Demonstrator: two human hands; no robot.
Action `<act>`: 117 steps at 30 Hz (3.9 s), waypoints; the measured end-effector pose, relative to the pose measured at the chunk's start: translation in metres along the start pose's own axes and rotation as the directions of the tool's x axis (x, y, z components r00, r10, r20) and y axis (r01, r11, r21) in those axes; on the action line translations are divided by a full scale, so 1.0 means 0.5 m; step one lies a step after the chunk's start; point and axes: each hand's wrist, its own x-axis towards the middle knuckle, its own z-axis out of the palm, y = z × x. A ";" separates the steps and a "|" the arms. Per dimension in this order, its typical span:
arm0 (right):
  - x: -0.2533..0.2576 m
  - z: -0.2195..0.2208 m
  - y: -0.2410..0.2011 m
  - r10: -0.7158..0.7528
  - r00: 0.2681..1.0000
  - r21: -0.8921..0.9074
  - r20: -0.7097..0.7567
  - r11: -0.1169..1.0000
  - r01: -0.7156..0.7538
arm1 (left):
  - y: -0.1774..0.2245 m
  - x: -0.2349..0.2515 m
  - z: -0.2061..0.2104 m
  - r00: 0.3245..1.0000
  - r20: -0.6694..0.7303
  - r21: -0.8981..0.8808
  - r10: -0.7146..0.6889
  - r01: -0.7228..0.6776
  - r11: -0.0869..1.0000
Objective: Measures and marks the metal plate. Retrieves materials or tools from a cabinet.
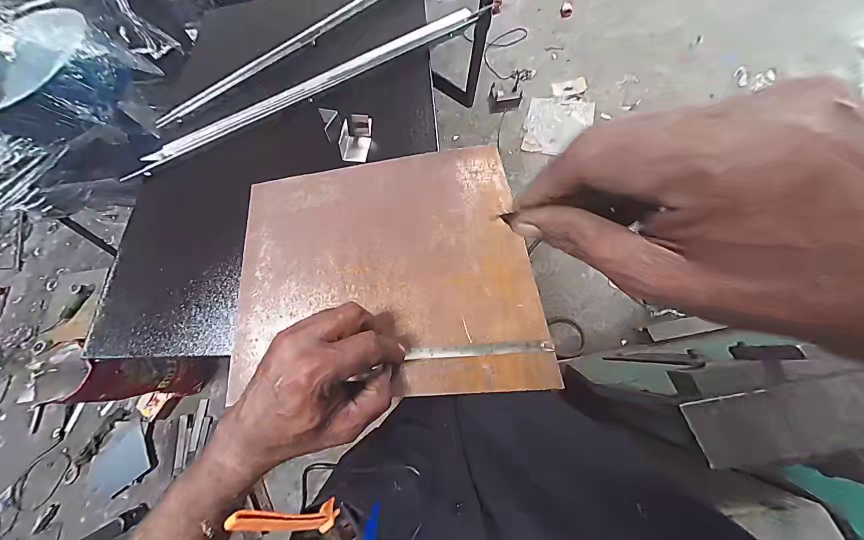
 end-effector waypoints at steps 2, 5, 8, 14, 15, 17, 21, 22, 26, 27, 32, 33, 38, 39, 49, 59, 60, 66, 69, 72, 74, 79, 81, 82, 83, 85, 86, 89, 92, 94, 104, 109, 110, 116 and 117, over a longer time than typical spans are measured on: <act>-0.061 0.019 0.005 0.159 0.973 0.321 -0.164 0.942 -0.100 | 0.002 0.002 -0.002 1.000 -0.014 0.002 0.003 -0.003 1.000; -0.154 0.089 0.039 0.421 0.847 0.700 -0.325 0.709 -0.084 | 0.014 0.005 -0.008 1.000 -0.026 -0.074 0.004 -0.006 0.997; -0.242 0.174 0.066 0.635 0.730 0.852 -0.253 0.503 -0.142 | 0.027 0.020 -0.028 1.000 -0.016 -0.146 0.020 -0.022 0.989; -0.309 0.259 0.114 0.762 0.642 0.894 -0.086 0.344 -0.288 | -0.078 0.165 -0.089 0.994 -0.099 0.005 0.046 -0.046 0.999; -0.310 0.264 0.116 0.765 0.639 0.904 -0.078 0.325 -0.279 | -0.108 0.188 -0.093 0.994 -0.103 0.042 0.023 -0.019 0.999; -0.308 0.265 0.119 0.763 0.643 0.910 -0.065 0.309 -0.275 | -0.157 0.224 -0.095 0.992 -0.111 0.077 -0.057 0.066 0.995; -0.305 0.266 0.135 0.749 0.661 0.904 -0.059 0.320 -0.282 | -0.192 0.264 -0.085 0.989 -0.101 0.006 -0.104 0.105 0.994; -0.304 0.265 0.140 0.747 0.662 0.904 -0.053 0.318 -0.286 | -0.192 0.271 -0.082 0.990 -0.097 0.016 -0.103 0.105 0.994; -0.297 0.262 0.156 0.732 0.681 0.912 -0.028 0.298 -0.283 | -0.197 0.283 -0.081 0.992 -0.083 0.068 -0.092 0.098 0.993; -0.293 0.260 0.161 0.722 0.691 0.912 -0.028 0.302 -0.279 | -0.198 0.284 -0.081 0.993 -0.079 0.068 -0.093 0.099 0.993; -0.254 0.241 0.184 0.657 0.753 0.888 -0.041 0.370 -0.274 | -0.201 0.291 -0.075 0.993 -0.072 0.060 -0.091 0.096 0.994; -0.242 0.234 0.187 0.639 0.768 0.885 -0.040 0.380 -0.270 | -0.198 0.292 -0.075 0.994 -0.065 0.063 -0.092 0.096 0.993; -0.168 0.196 0.203 0.534 0.843 0.832 -0.058 0.493 -0.255 | -0.195 0.291 -0.076 0.995 -0.046 0.079 -0.088 0.091 0.993; -0.148 0.186 0.207 0.508 0.860 0.803 -0.052 0.533 -0.267 | -0.195 0.288 -0.075 0.995 -0.047 0.085 -0.087 0.091 0.992; 0.116 0.123 0.203 0.108 0.989 0.372 0.106 0.918 -0.140 | -0.207 0.279 -0.054 0.995 -0.092 0.161 0.028 -0.013 0.987; 0.199 0.143 0.214 0.014 0.920 0.248 0.391 0.961 -0.120 | -0.206 0.277 -0.052 0.996 -0.088 0.183 0.032 -0.015 0.983; 0.201 0.143 0.215 -0.005 0.919 0.250 0.394 0.963 -0.102 | -0.206 0.277 -0.052 0.996 -0.087 0.181 0.032 -0.016 0.983; 0.213 0.147 0.213 -0.041 0.911 0.233 0.410 0.971 -0.061 | -0.206 0.278 -0.055 0.997 -0.074 0.172 0.024 -0.011 0.985; 0.214 0.148 0.217 -0.060 0.909 0.249 0.412 0.967 -0.049 | -0.206 0.277 -0.055 0.997 -0.073 0.178 0.022 -0.009 0.984; 0.215 0.146 0.217 -0.057 0.901 0.261 0.430 0.963 -0.064 | -0.206 0.277 -0.055 0.997 -0.075 0.175 0.019 -0.005 0.985; 0.216 0.145 0.218 -0.061 0.898 0.259 0.435 0.964 -0.060 | -0.207 0.277 -0.054 0.997 -0.078 0.165 0.022 -0.009 0.986; 0.223 0.142 0.214 -0.070 0.880 0.230 0.471 0.972 -0.046 | -0.208 0.276 -0.055 0.997 -0.074 0.167 0.035 -0.022 0.986; 0.230 0.141 0.213 -0.092 0.865 0.206 0.493 0.979 -0.013 | -0.208 0.276 -0.054 0.996 -0.076 0.164 0.035 -0.022 0.986; 0.238 0.138 0.209 -0.101 0.846 0.184 0.524 0.983 0.003 | -0.208 0.276 -0.054 0.997 -0.076 0.166 0.031 -0.018 0.986; 0.249 0.132 0.204 -0.103 0.818 0.158 0.566 0.987 0.015 | -0.207 0.275 -0.053 0.997 -0.075 0.170 0.028 -0.014 0.985; 0.270 0.125 0.192 -0.092 0.769 0.097 0.632 0.994 0.039 | -0.207 0.273 -0.051 0.997 -0.073 0.181 0.020 -0.006 0.984; 0.277 0.124 0.186 -0.090 0.756 0.072 0.648 0.996 0.057 | -0.206 0.273 -0.050 0.997 -0.072 0.180 0.017 -0.004 0.984; 0.294 0.118 0.165 -0.087 0.745 -0.014 0.661 0.992 0.129 | -0.205 0.272 -0.048 0.998 -0.069 0.164 0.003 0.008 0.986; 0.304 0.113 0.200 -0.242 0.936 -0.218 0.254 0.929 0.300 | -0.204 0.271 -0.047 0.998 -0.067 0.140 -0.013 0.022 0.990; 0.303 0.111 0.233 -0.217 0.974 -0.268 0.067 0.936 0.227 | -0.205 0.272 -0.050 0.998 -0.055 0.138 -0.015 0.023 0.990; 0.198 0.144 0.201 0.044 0.907 0.202 0.418 0.969 -0.141 | -0.207 0.275 -0.048 0.997 -0.069 0.170 0.015 -0.003 0.985; 0.208 0.150 0.206 -0.010 0.909 0.208 0.416 0.975 -0.085 | -0.210 0.275 -0.047 0.996 -0.082 0.182 0.038 -0.023 0.983; 0.209 0.150 0.206 -0.016 0.907 0.211 0.420 0.974 -0.081 | -0.209 0.275 -0.048 0.996 -0.081 0.183 0.036 -0.021 0.983; 0.217 0.144 0.206 0.005 0.878 0.230 0.478 0.964 -0.131 | -0.211 0.274 -0.048 0.997 -0.072 0.171 0.027 -0.014 0.985; 0.218 0.143 0.206 0.008 0.874 0.232 0.487 0.963 -0.138 | -0.211 0.274 -0.048 0.997 -0.070 0.167 0.022 -0.010 0.986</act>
